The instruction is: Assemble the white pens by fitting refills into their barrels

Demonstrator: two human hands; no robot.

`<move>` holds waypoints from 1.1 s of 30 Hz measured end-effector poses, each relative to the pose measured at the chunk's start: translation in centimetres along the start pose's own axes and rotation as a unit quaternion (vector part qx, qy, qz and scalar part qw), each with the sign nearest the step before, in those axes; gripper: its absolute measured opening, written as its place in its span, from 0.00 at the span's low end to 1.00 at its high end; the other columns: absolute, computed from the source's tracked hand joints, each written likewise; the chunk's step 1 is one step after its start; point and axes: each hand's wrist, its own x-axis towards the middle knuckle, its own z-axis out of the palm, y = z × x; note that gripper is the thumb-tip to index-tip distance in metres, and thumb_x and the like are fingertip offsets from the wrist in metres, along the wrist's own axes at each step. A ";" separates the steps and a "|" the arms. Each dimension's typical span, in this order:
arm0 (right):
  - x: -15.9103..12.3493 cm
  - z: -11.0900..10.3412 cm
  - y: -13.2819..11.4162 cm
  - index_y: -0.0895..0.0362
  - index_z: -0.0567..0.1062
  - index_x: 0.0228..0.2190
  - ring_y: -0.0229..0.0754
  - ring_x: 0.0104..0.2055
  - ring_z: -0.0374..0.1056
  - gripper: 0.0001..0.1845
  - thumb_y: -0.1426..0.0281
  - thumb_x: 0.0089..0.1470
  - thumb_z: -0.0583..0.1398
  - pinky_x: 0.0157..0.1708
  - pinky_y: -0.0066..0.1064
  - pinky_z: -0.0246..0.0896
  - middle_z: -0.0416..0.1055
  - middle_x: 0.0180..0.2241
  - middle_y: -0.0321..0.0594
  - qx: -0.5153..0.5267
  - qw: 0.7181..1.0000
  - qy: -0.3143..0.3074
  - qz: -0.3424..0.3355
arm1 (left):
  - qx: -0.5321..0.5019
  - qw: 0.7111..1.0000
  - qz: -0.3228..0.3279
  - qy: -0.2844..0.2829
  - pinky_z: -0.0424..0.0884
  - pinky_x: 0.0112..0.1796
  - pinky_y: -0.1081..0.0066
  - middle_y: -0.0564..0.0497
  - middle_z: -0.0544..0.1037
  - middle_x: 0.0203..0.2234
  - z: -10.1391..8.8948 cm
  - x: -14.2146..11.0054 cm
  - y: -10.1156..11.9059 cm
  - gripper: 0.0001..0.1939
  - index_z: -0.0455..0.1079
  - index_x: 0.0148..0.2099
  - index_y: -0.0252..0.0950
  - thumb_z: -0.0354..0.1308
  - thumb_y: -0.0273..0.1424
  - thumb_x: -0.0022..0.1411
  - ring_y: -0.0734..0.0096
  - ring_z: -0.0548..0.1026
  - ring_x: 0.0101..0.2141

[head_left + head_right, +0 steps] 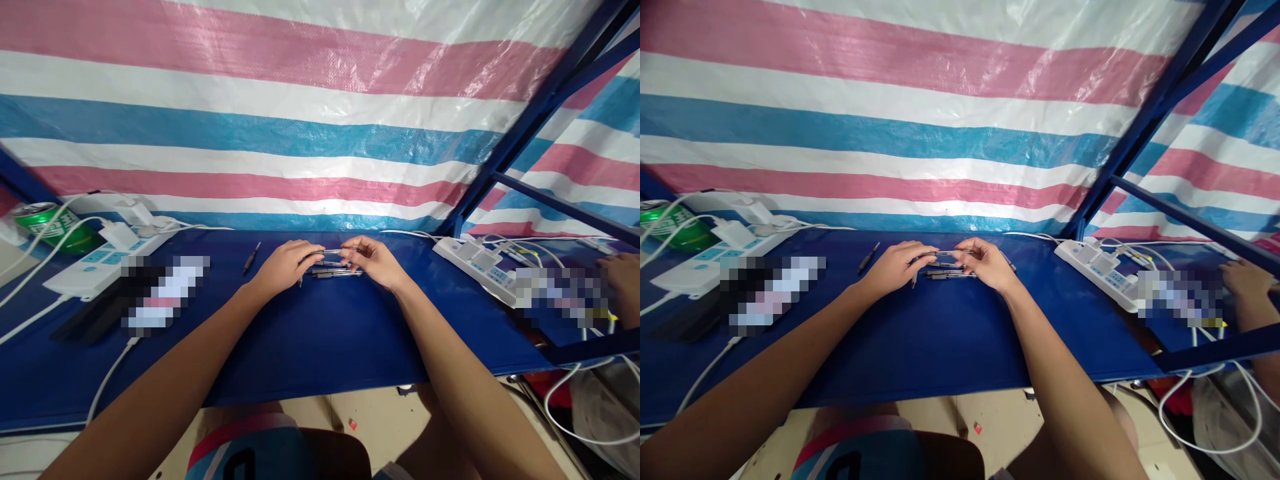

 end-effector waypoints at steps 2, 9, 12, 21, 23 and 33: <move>0.0 0.0 0.1 0.55 0.79 0.39 0.39 0.29 0.74 0.26 0.47 0.54 0.73 0.29 0.32 0.72 0.81 0.36 0.41 -0.008 1.000 -0.004 0.006 | -0.002 1.000 0.005 -0.001 0.72 0.53 0.60 0.46 0.83 0.46 0.0 0.0 0.1 0.19 0.79 0.59 0.42 0.50 0.41 0.79 0.57 0.80 0.49; 0.0 0.0 0.1 0.53 0.80 0.41 0.41 0.33 0.75 0.26 0.48 0.51 0.74 0.30 0.33 0.72 0.81 0.38 0.41 -0.023 1.000 -0.014 -0.006 | -0.009 1.000 0.007 -0.007 0.72 0.53 0.60 0.46 0.83 0.48 0.1 -0.1 0.1 0.19 0.78 0.59 0.43 0.50 0.41 0.79 0.57 0.80 0.49; 0.0 0.1 0.2 0.53 0.81 0.41 0.41 0.33 0.74 0.24 0.49 0.51 0.74 0.31 0.33 0.73 0.81 0.39 0.41 -0.034 0.999 -0.017 -0.018 | -0.012 1.000 0.011 -0.005 0.72 0.52 0.61 0.46 0.83 0.47 0.1 -0.2 0.1 0.19 0.78 0.59 0.43 0.49 0.41 0.80 0.57 0.80 0.49; 0.1 0.1 0.5 0.52 0.82 0.41 0.43 0.37 0.75 0.19 0.52 0.55 0.72 0.37 0.36 0.73 0.81 0.39 0.40 -0.074 0.996 -0.003 -0.043 | -0.012 1.000 0.006 -0.012 0.72 0.50 0.62 0.47 0.82 0.46 -0.1 -0.2 0.4 0.18 0.78 0.57 0.41 0.49 0.40 0.80 0.59 0.80 0.46; 0.3 -0.2 0.6 0.52 0.82 0.40 0.46 0.41 0.76 0.19 0.54 0.53 0.73 0.44 0.39 0.74 0.81 0.42 0.40 -0.093 0.993 0.030 -0.065 | -0.012 1.000 -0.002 -0.005 0.73 0.51 0.62 0.47 0.82 0.46 -0.3 -0.1 0.5 0.17 0.78 0.57 0.41 0.50 0.39 0.79 0.59 0.80 0.47; 0.7 -1.9 0.8 0.52 0.81 0.40 0.47 0.44 0.76 0.17 0.56 0.54 0.73 0.48 0.41 0.72 0.81 0.44 0.42 -0.125 0.982 0.099 -0.101 | -0.009 0.996 -0.021 0.086 0.72 0.55 0.59 0.46 0.81 0.48 -1.3 0.3 -0.6 0.11 0.79 0.52 0.41 0.57 0.35 0.74 0.57 0.77 0.52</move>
